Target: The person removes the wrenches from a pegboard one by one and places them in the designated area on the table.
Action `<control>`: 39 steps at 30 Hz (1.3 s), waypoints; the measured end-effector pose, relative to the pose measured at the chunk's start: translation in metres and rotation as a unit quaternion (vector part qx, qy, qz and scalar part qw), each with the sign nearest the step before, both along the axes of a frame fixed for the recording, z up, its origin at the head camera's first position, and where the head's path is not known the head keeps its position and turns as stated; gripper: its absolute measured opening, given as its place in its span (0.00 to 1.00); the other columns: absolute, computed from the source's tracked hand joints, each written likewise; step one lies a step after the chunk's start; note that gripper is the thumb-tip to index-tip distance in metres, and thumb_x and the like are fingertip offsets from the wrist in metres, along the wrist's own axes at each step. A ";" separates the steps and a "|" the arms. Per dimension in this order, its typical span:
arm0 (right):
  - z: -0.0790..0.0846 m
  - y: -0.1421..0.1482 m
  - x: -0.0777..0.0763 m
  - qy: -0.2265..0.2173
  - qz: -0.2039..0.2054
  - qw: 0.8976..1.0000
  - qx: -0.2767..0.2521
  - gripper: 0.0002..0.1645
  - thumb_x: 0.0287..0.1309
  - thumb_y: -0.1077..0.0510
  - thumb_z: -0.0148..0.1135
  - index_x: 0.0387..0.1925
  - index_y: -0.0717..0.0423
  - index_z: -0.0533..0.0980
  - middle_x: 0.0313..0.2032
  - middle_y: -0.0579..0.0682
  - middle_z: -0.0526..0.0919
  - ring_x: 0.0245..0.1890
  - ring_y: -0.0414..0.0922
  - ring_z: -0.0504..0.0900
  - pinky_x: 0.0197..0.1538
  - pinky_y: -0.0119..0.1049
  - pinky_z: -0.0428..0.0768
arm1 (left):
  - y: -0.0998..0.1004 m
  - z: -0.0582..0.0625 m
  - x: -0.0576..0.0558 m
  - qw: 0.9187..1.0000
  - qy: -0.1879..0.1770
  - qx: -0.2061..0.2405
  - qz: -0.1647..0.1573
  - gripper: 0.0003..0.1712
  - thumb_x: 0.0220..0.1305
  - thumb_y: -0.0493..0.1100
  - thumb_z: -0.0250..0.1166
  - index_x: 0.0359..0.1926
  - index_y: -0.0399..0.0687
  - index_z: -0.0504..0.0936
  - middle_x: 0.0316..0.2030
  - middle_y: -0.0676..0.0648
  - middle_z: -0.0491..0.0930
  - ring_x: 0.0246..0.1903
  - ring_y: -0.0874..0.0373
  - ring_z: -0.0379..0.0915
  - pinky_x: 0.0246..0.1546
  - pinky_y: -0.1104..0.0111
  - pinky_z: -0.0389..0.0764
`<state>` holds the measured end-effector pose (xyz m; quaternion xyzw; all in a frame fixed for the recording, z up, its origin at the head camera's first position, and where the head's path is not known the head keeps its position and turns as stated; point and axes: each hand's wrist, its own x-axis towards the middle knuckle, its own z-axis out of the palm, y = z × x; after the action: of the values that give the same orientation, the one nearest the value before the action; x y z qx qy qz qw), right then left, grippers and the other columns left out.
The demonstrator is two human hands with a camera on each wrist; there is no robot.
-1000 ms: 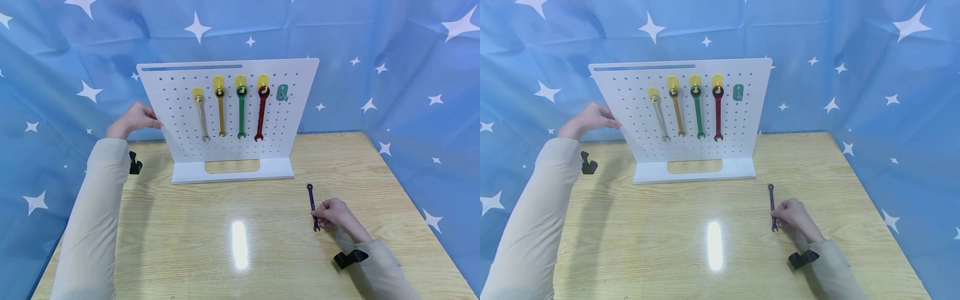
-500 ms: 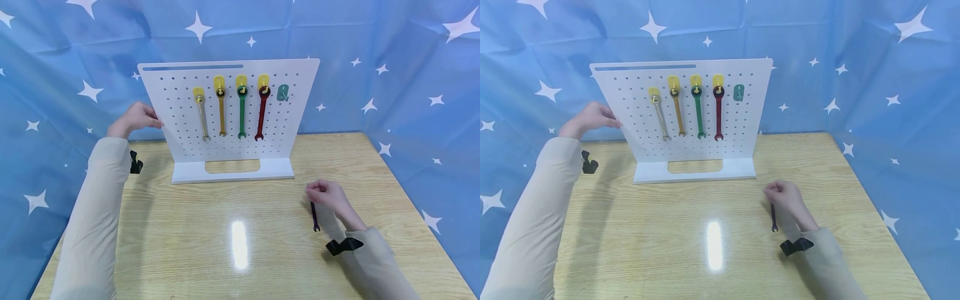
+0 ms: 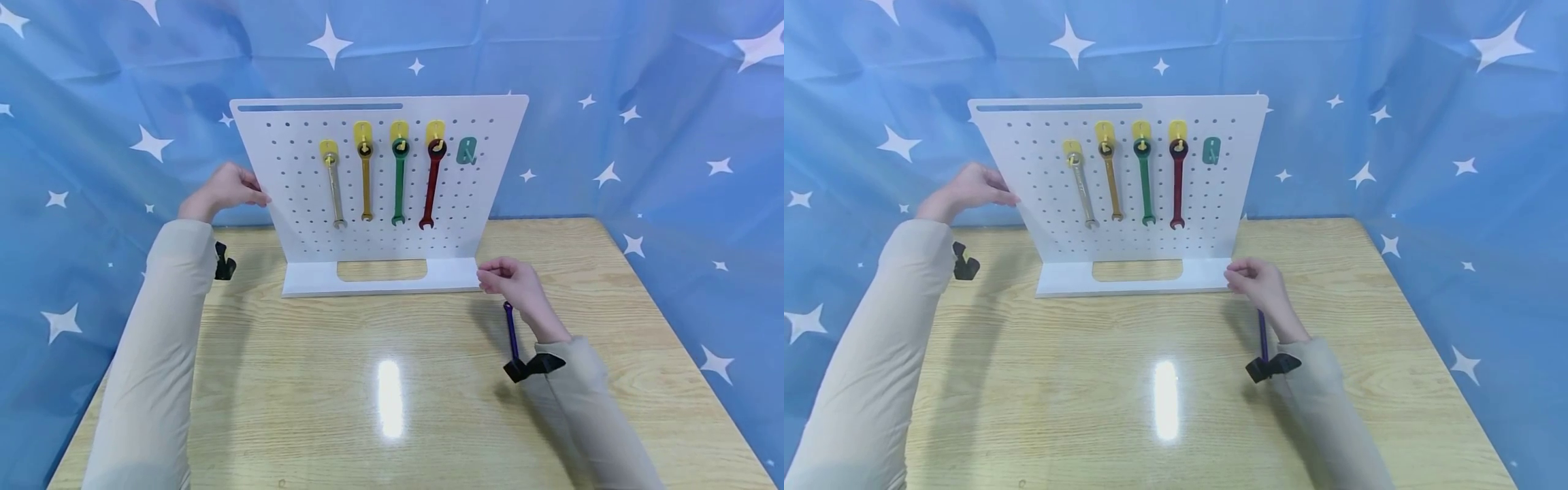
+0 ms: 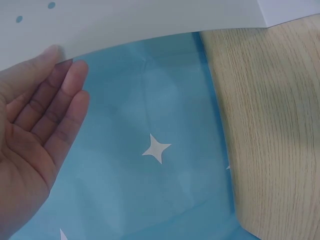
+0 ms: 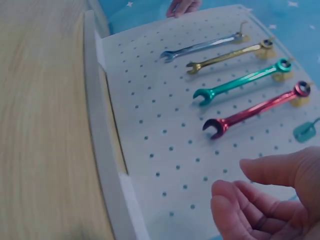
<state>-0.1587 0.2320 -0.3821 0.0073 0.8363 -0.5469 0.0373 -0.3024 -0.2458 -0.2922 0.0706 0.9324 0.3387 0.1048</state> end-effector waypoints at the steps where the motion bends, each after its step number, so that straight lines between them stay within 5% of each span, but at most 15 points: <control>1: 0.001 -0.002 -0.003 0.002 -0.001 1.000 -0.002 0.19 0.62 0.59 0.59 0.47 0.71 0.74 0.31 0.51 0.80 0.28 0.36 0.80 0.35 0.29 0.80 | 0.000 0.000 0.000 1.000 -0.002 0.001 0.001 0.16 0.60 0.42 0.65 0.42 0.30 0.82 0.30 0.48 0.84 0.33 0.57 0.76 0.46 0.54 0.73; 20: 0.021 -0.051 -0.063 0.056 -0.025 0.995 -0.074 0.22 0.61 0.59 0.60 0.53 0.69 0.72 0.37 0.49 0.78 0.35 0.39 0.79 0.43 0.30 0.79 | 0.001 -0.002 0.000 1.000 0.005 0.005 0.003 0.15 0.61 0.40 0.65 0.41 0.30 0.82 0.29 0.48 0.84 0.30 0.60 0.75 0.45 0.55 0.73; 28: 0.026 -0.066 -0.078 0.083 -0.033 0.991 -0.099 0.20 0.61 0.59 0.61 0.53 0.62 0.74 0.48 0.54 0.78 0.43 0.40 0.76 0.48 0.30 0.75 | 0.000 -0.003 -0.002 1.000 0.010 0.004 -0.001 0.15 0.60 0.40 0.65 0.40 0.29 0.82 0.28 0.48 0.84 0.29 0.61 0.74 0.43 0.56 0.73; 39: 0.031 -0.080 -0.088 0.097 -0.055 0.985 -0.129 0.17 0.60 0.59 0.62 0.51 0.60 0.76 0.48 0.55 0.79 0.46 0.44 0.76 0.53 0.35 0.73 | 0.000 -0.001 0.000 1.000 0.007 0.004 -0.004 0.14 0.60 0.40 0.65 0.39 0.29 0.82 0.28 0.49 0.84 0.29 0.62 0.75 0.44 0.55 0.73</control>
<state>-0.2470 0.1516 -0.3513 -0.0045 0.7567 -0.6497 -0.0730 -0.3028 -0.2454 -0.2931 0.0773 0.9315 0.3412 0.0997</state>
